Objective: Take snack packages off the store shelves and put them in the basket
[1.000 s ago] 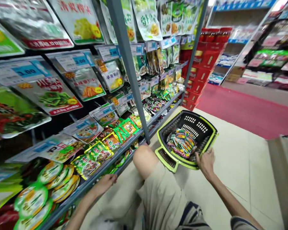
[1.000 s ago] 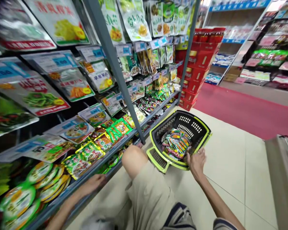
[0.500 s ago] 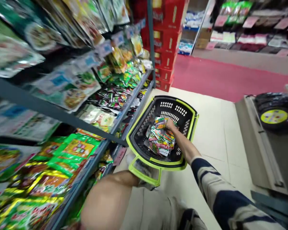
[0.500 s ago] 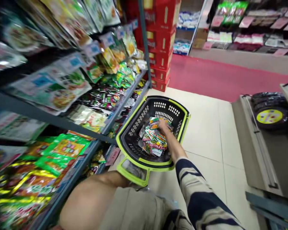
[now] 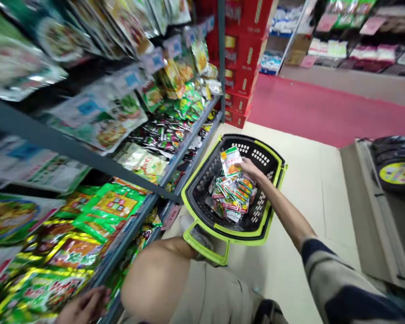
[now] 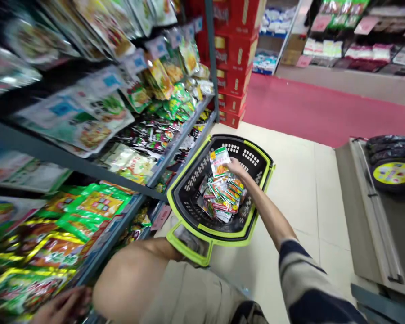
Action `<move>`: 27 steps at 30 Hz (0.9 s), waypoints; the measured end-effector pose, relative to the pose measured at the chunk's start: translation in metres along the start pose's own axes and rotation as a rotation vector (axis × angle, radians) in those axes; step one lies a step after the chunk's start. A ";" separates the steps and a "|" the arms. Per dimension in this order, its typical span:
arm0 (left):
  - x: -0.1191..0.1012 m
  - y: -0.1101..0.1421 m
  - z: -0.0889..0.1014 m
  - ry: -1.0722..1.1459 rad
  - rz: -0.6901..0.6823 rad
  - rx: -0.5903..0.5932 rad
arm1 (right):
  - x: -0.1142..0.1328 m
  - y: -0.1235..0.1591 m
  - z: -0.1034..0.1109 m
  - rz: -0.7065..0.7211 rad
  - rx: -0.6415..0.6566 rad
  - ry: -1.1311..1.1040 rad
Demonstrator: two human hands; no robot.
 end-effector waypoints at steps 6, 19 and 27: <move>-0.115 0.078 0.098 0.246 -0.411 -0.312 | 0.173 0.156 -0.042 0.189 0.366 -0.637; -0.138 0.145 0.276 1.093 -0.753 -0.867 | 0.425 0.446 -0.258 0.697 0.787 -0.841; -0.141 0.120 0.257 1.068 -0.738 -0.752 | 0.397 0.416 -0.264 0.622 0.695 -0.806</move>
Point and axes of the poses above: each hand's wrist, its own y-axis away from the middle knuckle, its own z-axis out of the back of the hand, x = y × z, the point moved 6 cm from there along -y, towards the middle knuckle, and after that the axes turned 15 degrees about -x, right-handed, at the moved point
